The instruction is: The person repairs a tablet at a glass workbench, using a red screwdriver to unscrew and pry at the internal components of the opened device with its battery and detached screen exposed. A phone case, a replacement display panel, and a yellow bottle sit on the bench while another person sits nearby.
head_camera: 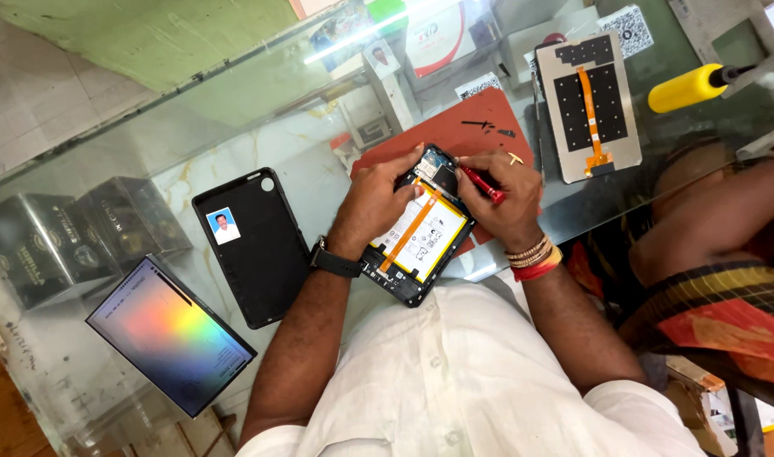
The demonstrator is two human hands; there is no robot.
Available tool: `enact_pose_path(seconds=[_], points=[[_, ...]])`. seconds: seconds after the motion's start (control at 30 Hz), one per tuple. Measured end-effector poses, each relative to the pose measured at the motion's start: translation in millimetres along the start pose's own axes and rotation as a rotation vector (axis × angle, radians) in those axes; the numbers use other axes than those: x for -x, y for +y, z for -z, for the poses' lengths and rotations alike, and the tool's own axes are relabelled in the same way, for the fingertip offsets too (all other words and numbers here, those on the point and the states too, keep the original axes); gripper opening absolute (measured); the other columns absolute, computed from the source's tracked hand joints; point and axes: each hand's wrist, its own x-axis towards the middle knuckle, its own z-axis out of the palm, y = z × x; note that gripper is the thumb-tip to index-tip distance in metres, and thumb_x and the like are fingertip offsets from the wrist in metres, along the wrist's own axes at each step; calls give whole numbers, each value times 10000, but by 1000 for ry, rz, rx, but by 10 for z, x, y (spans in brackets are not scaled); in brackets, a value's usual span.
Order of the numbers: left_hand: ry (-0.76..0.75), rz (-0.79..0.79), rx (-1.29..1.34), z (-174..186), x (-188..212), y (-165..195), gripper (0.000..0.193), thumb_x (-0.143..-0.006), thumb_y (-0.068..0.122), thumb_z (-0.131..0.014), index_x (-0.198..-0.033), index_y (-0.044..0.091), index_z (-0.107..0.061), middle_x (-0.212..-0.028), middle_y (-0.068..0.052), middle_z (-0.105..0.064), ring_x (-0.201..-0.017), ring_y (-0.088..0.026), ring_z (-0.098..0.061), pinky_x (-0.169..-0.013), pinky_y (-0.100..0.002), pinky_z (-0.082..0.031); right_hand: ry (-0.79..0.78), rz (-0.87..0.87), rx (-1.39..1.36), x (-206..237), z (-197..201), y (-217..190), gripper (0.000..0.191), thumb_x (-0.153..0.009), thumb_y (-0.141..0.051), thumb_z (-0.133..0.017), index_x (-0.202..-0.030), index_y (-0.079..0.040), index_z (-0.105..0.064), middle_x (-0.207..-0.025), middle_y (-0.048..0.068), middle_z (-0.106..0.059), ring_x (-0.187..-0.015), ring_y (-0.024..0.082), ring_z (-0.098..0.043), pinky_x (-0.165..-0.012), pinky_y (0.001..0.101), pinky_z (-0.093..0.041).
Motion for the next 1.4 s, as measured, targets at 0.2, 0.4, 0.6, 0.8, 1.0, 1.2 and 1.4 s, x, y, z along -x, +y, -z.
enact_pose_path(seconds=[0.2, 0.4, 0.6, 0.8, 1.0, 1.2, 1.4], points=[[-23, 64, 0, -7, 2, 81, 612, -871, 113, -723, -1453, 185, -548, -1252, -166, -703, -1099, -321, -715, -921, -386, -554, -5, 37, 7, -1, -20, 51, 143, -886, -8, -778, -1021, 5, -732, -953, 143, -757, -840, 252, -756, -735, 332, -583], [-26, 69, -18, 0, 5, 119, 606, -880, 102, -712, -1457, 187, -550, -1256, -169, -696, -1115, -339, -699, -927, -396, -550, -34, 32, 6, -14, -9, 42, 140, -879, 1, -782, -1011, 8, -736, -935, 141, -754, -841, 257, -753, -732, 343, -578], [-4, 1, -5, -8, -14, 81, 599, -872, 87, -722, -1443, 158, -556, -1294, -171, -677, -1145, -350, -678, -939, -400, -544, -36, 97, 42, -8, -17, 85, 135, -892, 1, -798, -1004, 3, -722, -962, 142, -754, -873, 274, -752, -758, 357, -581], [-31, 38, -2, 7, -31, 81, 600, -873, 94, -718, -1447, 158, -555, -1266, -183, -685, -1132, -352, -684, -933, -403, -542, -28, 146, 122, 1, -19, 83, 160, -890, -7, -817, -1021, -12, -725, -975, 132, -755, -871, 274, -747, -750, 366, -575], [-23, 16, -22, 5, -6, 84, 609, -867, 96, -725, -1451, 134, -556, -1245, -194, -694, -1119, -361, -689, -940, -406, -537, -14, 198, 173, -4, -19, -2, 192, -887, 10, -806, -1062, -12, -730, -998, 132, -758, -887, 275, -738, -774, 371, -577], [-16, -22, -13, -12, 13, 40, 595, -870, 102, -724, -1442, 129, -561, -1277, -182, -688, -1137, -344, -690, -951, -395, -536, 53, 207, 189, 33, 12, -90, 197, -892, 15, -809, -1069, 8, -723, -988, 138, -750, -866, 274, -734, -760, 368, -565], [-25, -41, -41, 22, 44, 84, 608, -870, 99, -725, -1451, 149, -554, -1301, -171, -683, -1166, -355, -667, -977, -412, -522, 196, 46, 160, 176, 231, -90, 208, -906, 28, -799, -1105, -1, -748, -907, 118, -718, -792, 252, -706, -764, 356, -537]])
